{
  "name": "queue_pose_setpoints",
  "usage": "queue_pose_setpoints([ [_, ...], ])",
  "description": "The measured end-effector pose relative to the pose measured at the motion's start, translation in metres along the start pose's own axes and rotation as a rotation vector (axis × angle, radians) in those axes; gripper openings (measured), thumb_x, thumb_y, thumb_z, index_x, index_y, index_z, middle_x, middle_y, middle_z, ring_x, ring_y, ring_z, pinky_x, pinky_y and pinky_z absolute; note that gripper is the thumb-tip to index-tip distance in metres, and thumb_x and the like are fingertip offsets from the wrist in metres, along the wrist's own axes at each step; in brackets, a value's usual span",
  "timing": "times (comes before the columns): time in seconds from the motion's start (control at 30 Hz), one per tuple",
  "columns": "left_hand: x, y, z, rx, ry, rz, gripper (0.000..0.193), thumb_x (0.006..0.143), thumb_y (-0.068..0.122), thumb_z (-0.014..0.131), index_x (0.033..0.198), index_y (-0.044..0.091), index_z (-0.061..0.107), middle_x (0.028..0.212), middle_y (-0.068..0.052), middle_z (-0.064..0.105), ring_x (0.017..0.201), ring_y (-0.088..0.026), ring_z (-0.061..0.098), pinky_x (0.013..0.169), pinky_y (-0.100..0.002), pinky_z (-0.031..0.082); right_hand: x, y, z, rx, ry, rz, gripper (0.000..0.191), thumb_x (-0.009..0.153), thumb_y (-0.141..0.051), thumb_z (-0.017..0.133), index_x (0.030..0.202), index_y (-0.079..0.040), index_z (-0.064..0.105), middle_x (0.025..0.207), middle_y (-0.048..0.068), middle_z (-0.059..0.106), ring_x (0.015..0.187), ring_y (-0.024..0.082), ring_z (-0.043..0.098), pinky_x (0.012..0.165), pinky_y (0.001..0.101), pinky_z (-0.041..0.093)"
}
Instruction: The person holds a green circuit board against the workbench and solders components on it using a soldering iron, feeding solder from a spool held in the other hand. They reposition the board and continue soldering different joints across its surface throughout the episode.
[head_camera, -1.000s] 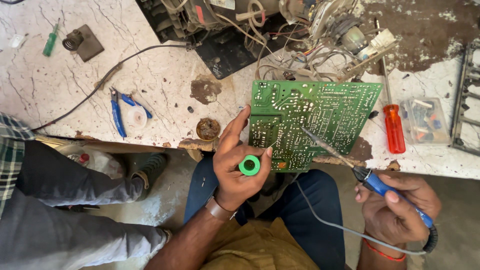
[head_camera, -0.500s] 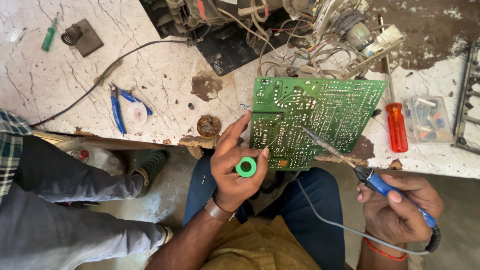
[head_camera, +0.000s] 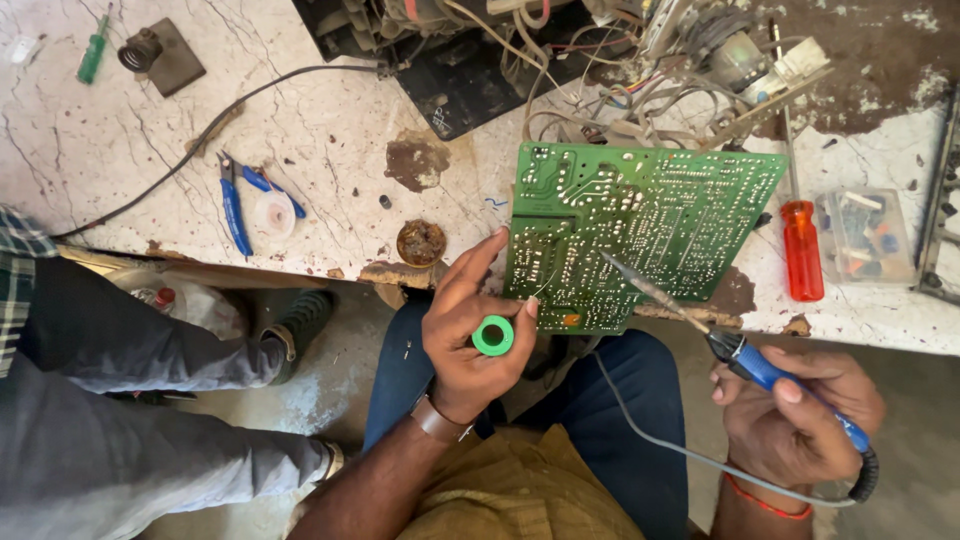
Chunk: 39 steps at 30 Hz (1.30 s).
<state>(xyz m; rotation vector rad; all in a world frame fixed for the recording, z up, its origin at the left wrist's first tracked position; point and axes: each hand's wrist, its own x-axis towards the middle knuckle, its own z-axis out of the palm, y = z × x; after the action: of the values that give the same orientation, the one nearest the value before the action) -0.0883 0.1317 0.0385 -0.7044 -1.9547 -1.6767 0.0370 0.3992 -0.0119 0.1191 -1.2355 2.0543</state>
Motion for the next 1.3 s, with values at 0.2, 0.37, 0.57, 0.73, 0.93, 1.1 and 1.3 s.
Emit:
queue_pose_setpoints([
  [0.2,-0.007,0.000,-0.003,0.000,-0.004,0.002,0.015,0.084,-0.002,0.081,0.086,0.000,0.066,0.140,-0.027,0.064,0.134,-0.039,0.064,0.112,-0.044,0.050,-0.008,-0.002,-0.012,0.009,0.071,0.037,0.020,0.095,-0.004,0.060,0.098,0.015,0.059,0.080,0.033,0.063,0.055,0.038,0.062,0.064,0.0490,0.056],
  [0.37,-0.016,0.000,-0.004,0.018,0.006,0.012,0.016,0.083,-0.002,0.080,0.085,0.001,0.065,0.138,-0.027,0.064,0.132,-0.039,0.065,0.112,-0.045,0.050,-0.027,0.003,-0.035,0.013,0.027,0.046,0.018,0.096,-0.003,0.056,0.103,0.013,0.058,0.091,0.033,0.065,0.062,0.040,0.063,0.068,0.0510,0.056],
  [0.57,-0.022,0.000,-0.005,0.062,0.009,0.023,0.016,0.082,0.000,0.082,0.086,0.002,0.066,0.144,-0.028,0.060,0.134,-0.040,0.063,0.115,-0.045,0.048,-0.057,0.009,-0.045,0.078,0.034,0.091,0.018,0.098,-0.003,0.057,0.108,0.012,0.059,0.100,0.035,0.068,0.068,0.039,0.065,0.074,0.0512,0.053],
  [0.73,-0.021,0.003,-0.003,0.071,-0.021,0.020,0.014,0.082,0.002,0.082,0.087,0.004,0.069,0.151,-0.030,0.053,0.141,-0.043,0.056,0.119,-0.046,0.043,-0.069,0.010,-0.039,0.069,0.030,0.095,0.018,0.101,-0.004,0.058,0.109,0.011,0.059,0.102,0.035,0.068,0.072,0.038,0.066,0.077,0.0522,0.054],
  [0.93,-0.016,0.006,0.003,0.062,-0.047,0.042,0.013,0.082,0.003,0.082,0.088,0.004,0.071,0.152,-0.031,0.051,0.142,-0.044,0.055,0.120,-0.047,0.042,-0.068,0.012,-0.034,0.089,0.007,0.088,0.019,0.102,-0.003,0.057,0.112,0.012,0.060,0.102,0.035,0.068,0.073,0.038,0.067,0.079,0.0516,0.055],
  [1.1,-0.014,0.009,0.005,0.119,-0.044,0.045,0.011,0.081,0.004,0.083,0.087,0.005,0.073,0.155,-0.031,0.047,0.144,-0.045,0.051,0.122,-0.048,0.039,-0.067,0.015,-0.032,0.112,0.026,0.098,0.020,0.105,-0.003,0.056,0.115,0.013,0.060,0.103,0.035,0.068,0.076,0.039,0.068,0.080,0.0517,0.055],
  [1.3,-0.005,0.008,0.010,0.132,-0.063,0.095,0.011,0.081,0.005,0.084,0.086,0.006,0.073,0.158,-0.030,0.042,0.148,-0.046,0.047,0.124,-0.049,0.037,-0.064,0.017,-0.031,0.123,0.010,0.125,0.024,0.107,-0.005,0.056,0.121,0.014,0.061,0.095,0.037,0.068,0.078,0.041,0.069,0.083,0.0524,0.056],
])
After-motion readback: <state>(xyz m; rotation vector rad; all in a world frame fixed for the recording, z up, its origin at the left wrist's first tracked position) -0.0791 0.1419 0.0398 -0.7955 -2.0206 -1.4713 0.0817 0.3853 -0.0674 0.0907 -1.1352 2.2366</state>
